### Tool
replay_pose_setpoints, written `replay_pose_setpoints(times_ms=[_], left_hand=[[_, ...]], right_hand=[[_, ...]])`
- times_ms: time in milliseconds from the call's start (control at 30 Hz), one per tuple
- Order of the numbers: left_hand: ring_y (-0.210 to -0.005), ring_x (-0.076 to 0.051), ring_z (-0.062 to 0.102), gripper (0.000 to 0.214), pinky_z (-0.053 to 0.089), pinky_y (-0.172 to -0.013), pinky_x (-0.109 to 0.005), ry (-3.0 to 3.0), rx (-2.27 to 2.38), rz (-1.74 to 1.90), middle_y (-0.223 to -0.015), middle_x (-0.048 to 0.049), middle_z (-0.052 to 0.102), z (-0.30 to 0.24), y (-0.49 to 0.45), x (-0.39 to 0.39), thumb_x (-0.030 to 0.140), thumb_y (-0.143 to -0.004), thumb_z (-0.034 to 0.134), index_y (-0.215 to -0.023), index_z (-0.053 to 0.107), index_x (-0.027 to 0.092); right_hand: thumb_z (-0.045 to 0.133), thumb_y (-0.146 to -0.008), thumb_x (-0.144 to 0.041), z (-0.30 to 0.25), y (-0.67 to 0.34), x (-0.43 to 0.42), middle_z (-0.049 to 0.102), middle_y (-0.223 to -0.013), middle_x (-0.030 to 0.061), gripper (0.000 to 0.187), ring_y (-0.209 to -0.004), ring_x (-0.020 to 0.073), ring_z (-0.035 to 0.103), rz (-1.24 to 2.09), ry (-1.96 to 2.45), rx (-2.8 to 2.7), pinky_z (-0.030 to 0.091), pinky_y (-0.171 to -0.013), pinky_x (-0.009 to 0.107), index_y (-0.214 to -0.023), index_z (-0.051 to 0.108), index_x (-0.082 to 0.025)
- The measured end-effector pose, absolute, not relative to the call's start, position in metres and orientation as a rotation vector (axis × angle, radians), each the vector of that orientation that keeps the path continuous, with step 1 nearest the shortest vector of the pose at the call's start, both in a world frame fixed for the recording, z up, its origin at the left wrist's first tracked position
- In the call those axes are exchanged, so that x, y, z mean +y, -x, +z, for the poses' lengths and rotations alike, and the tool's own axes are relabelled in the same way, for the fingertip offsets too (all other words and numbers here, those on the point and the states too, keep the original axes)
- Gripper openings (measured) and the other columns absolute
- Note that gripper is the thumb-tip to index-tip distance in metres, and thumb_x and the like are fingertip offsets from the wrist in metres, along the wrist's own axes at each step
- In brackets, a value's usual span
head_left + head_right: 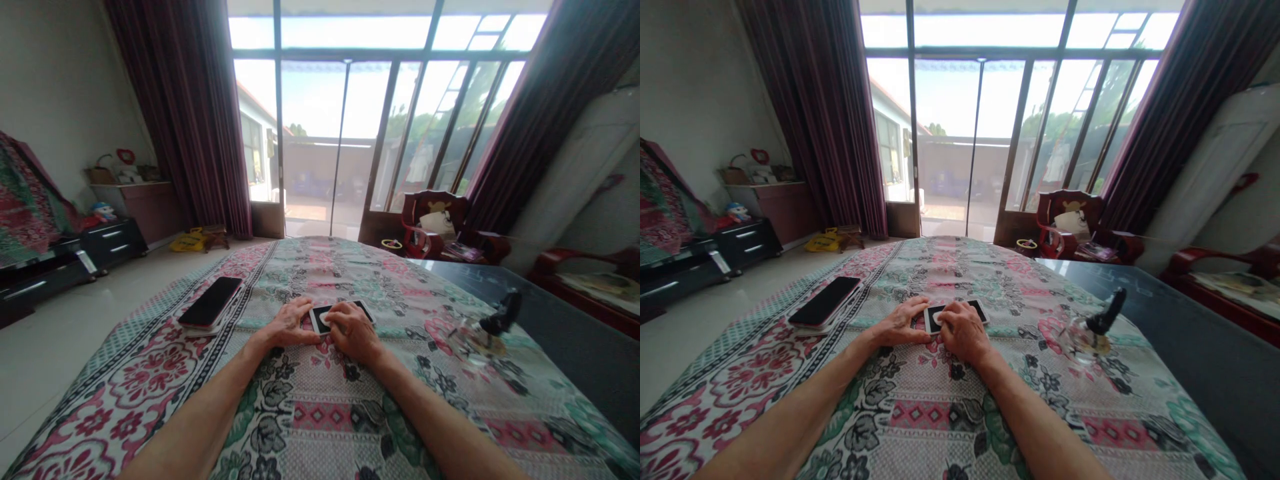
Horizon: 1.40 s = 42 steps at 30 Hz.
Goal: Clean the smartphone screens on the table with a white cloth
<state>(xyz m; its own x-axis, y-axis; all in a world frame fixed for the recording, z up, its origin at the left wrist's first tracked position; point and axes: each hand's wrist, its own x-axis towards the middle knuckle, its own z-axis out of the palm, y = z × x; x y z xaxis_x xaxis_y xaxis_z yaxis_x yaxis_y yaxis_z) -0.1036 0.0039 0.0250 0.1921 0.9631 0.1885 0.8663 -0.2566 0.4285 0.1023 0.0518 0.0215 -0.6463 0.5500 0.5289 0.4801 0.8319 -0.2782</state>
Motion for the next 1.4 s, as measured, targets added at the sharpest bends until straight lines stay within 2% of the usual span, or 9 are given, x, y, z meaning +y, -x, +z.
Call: replay_pose_setpoints(times_ms=[167, 400, 500, 633, 800, 967, 1167, 1300, 1400], left_hand=[[-0.135, -0.030, 0.040, 0.080, 0.032, -0.113, -0.040, -2.178, 1.765, 0.661, -0.145, -0.0122, 0.046, 0.026, 0.103, 0.003, 0.048, -0.060, 0.080, -0.131, 0.056, 0.020], [-0.132, -0.031, 0.045, 0.082, 0.034, -0.112, -0.042, -2.166, 1.761, 0.789, -0.141, -0.0104, 0.051, 0.019, 0.103, 0.006, 0.050, -0.054, 0.083, -0.127, 0.061, 0.023], [-0.132, -0.030, 0.045, 0.083, 0.034, -0.113, -0.041, -2.173, 1.770, 0.800, -0.140, -0.0108, 0.052, 0.017, 0.103, 0.006, 0.051, -0.053, 0.083, -0.128, 0.060, 0.022], [-0.129, -0.030, 0.047, 0.080, 0.036, -0.111, -0.042, -2.170, 1.789, 0.830, -0.139, -0.0087, 0.054, 0.016, 0.102, 0.007, 0.053, -0.053, 0.082, -0.125, 0.063, 0.025], [-0.123, -0.030, 0.053, 0.073, 0.039, -0.108, -0.042, -2.220, 1.765, 0.877, -0.133, -0.0077, 0.058, 0.016, 0.100, 0.008, 0.054, -0.051, 0.083, -0.116, 0.068, 0.024], [-0.121, -0.029, 0.053, 0.072, 0.040, -0.107, -0.040, -2.250, 1.751, 0.845, -0.133, -0.0087, 0.058, 0.016, 0.101, 0.009, 0.054, -0.054, 0.081, -0.116, 0.068, 0.021], [-0.126, -0.029, 0.050, 0.069, 0.037, -0.110, -0.040, -2.264, 1.766, 0.805, -0.136, -0.0075, 0.056, 0.011, 0.103, 0.012, 0.053, -0.057, 0.080, -0.118, 0.067, 0.023], [-0.125, -0.029, 0.051, 0.076, 0.038, -0.108, -0.039, -2.265, 1.772, 0.797, -0.137, -0.0109, 0.055, 0.011, 0.103, 0.012, 0.054, -0.057, 0.079, -0.122, 0.064, 0.018], [-0.125, -0.030, 0.051, 0.076, 0.038, -0.108, -0.040, -2.277, 1.795, 0.774, -0.136, -0.0102, 0.055, 0.014, 0.102, 0.011, 0.056, -0.058, 0.078, -0.123, 0.063, 0.019]], right_hand=[[0.055, -0.075, -0.009, 0.016, -0.103, 0.049, 0.066, -0.088, 0.0019, 0.018, -0.084, 0.0166, 0.057, 0.230, 0.655, -2.319, 0.042, -0.084, 0.031, -0.075, 0.068, -0.022], [0.054, -0.074, -0.010, 0.017, -0.105, 0.052, 0.066, -0.083, 0.0011, 0.019, -0.081, 0.0166, 0.057, 0.318, 0.676, -2.293, 0.043, -0.082, 0.031, -0.069, 0.066, -0.023], [0.053, -0.077, -0.013, 0.015, -0.105, 0.057, 0.066, -0.086, 0.0017, 0.020, -0.084, 0.0176, 0.058, 0.264, 0.800, -2.264, 0.043, -0.084, 0.032, -0.073, 0.069, -0.024], [0.051, -0.082, -0.017, 0.014, -0.109, 0.066, 0.067, -0.100, 0.0040, 0.024, -0.096, 0.0197, 0.058, 0.140, 1.052, -2.222, 0.042, -0.090, 0.033, -0.090, 0.073, -0.024], [0.048, -0.089, -0.022, 0.021, -0.112, 0.071, 0.065, -0.112, 0.0061, 0.028, -0.104, 0.0231, 0.056, -0.004, 1.272, -2.257, 0.039, -0.092, 0.034, -0.105, 0.070, -0.023], [0.047, -0.092, -0.025, 0.027, -0.096, 0.054, 0.063, -0.113, 0.0059, 0.028, -0.104, 0.0218, 0.054, -0.011, 1.162, -2.393, 0.037, -0.091, 0.033, -0.110, 0.068, -0.024], [0.046, -0.093, -0.026, 0.029, -0.084, 0.038, 0.061, -0.119, 0.0043, 0.027, -0.105, 0.0193, 0.053, 0.086, 0.947, -2.505, 0.036, -0.092, 0.031, -0.110, 0.067, -0.027], [0.049, -0.091, -0.025, 0.030, -0.098, 0.056, 0.063, -0.118, 0.0053, 0.028, -0.107, 0.0212, 0.054, 0.041, 1.134, -2.424, 0.035, -0.092, 0.032, -0.112, 0.068, -0.025], [0.047, -0.092, -0.026, 0.029, -0.110, 0.073, 0.064, -0.116, 0.0065, 0.028, -0.106, 0.0233, 0.054, -0.013, 1.312, -2.332, 0.035, -0.091, 0.033, -0.109, 0.069, -0.023]])
